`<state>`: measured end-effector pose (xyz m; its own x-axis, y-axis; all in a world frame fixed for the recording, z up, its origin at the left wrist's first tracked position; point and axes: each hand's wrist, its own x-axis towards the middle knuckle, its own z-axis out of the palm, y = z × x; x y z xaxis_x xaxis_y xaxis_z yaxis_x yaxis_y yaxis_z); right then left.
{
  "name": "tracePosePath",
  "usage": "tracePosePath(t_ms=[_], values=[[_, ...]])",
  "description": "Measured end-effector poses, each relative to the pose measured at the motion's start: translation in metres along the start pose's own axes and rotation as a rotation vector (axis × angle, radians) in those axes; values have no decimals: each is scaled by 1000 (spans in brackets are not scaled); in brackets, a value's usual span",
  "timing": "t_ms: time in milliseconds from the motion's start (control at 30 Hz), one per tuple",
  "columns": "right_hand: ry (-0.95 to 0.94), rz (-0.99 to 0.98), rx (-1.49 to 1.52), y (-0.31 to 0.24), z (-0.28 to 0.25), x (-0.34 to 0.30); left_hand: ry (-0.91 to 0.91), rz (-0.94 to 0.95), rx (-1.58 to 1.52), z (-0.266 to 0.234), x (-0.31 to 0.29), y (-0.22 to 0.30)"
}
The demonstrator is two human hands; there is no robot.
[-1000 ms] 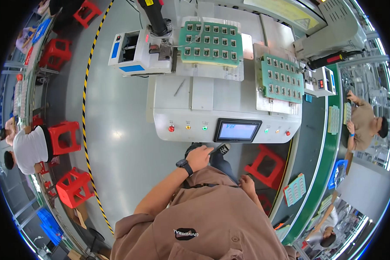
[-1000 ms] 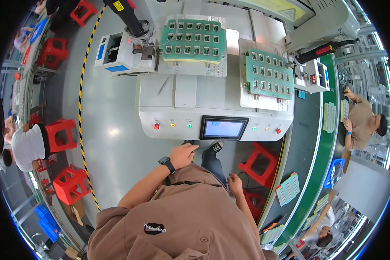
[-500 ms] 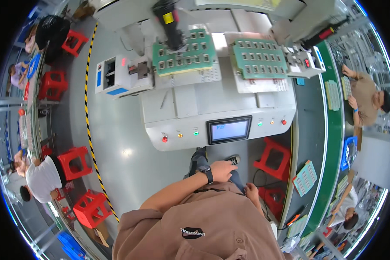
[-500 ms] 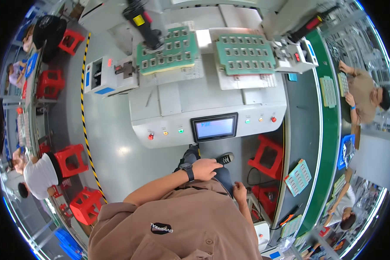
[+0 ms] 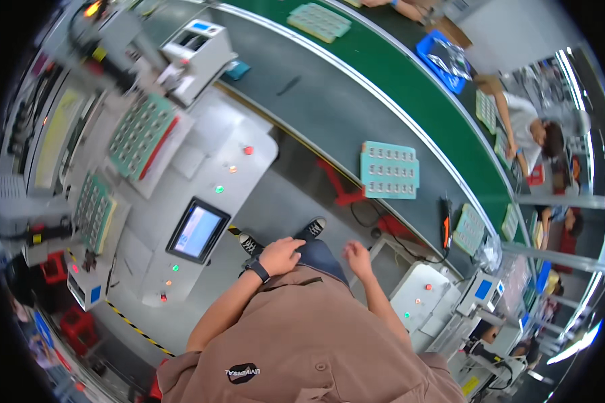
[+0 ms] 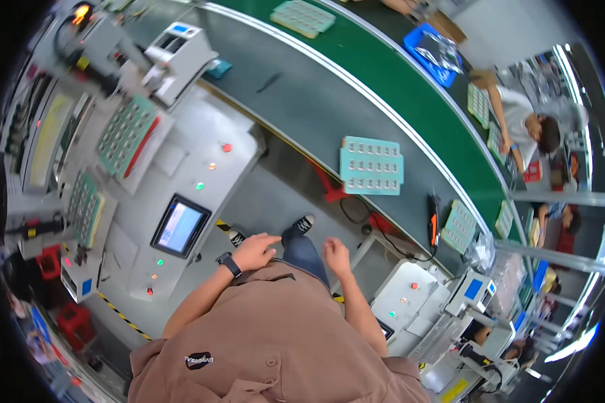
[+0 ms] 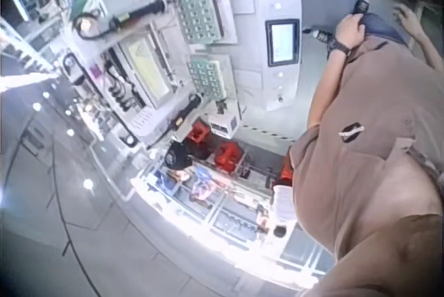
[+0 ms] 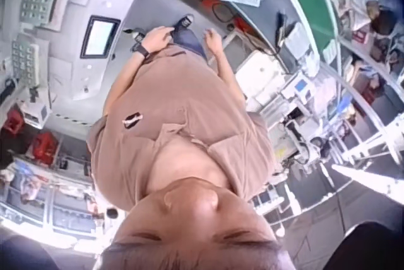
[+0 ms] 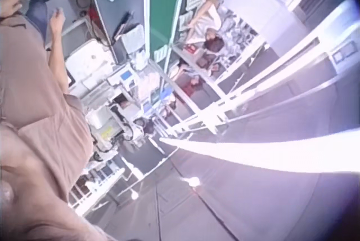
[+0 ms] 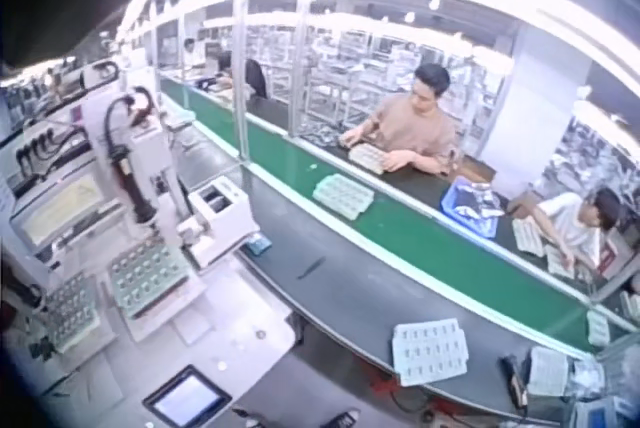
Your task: Assembling components on a circuit board using an electric screwdriver and placing it in a fixture.
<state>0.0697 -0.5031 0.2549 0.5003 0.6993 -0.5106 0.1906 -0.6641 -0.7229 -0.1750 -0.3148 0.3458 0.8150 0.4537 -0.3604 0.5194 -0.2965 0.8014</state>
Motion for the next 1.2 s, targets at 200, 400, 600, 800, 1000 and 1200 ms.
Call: tracePosePath(t_ms=[200, 400, 600, 800, 1000, 1200], values=[[510, -104, 287, -21, -107, 63, 86, 36, -71, 15, 109, 34], [808, -79, 121, -23, -170, 119, 175, -156, -347, 35, 215, 45], [625, -64, 78, -34, -211, 198, 411, -277, -478, 52, 296, 27], [240, 122, 356, -40, -236, 213, 325, -218, -585, 46, 322, 69], [251, 156, 510, -105, -254, 159, 223, -50, -658, -28, 318, 127], [528, 47, 734, -202, -298, 73, -16, 116, -613, -132, 316, 231]])
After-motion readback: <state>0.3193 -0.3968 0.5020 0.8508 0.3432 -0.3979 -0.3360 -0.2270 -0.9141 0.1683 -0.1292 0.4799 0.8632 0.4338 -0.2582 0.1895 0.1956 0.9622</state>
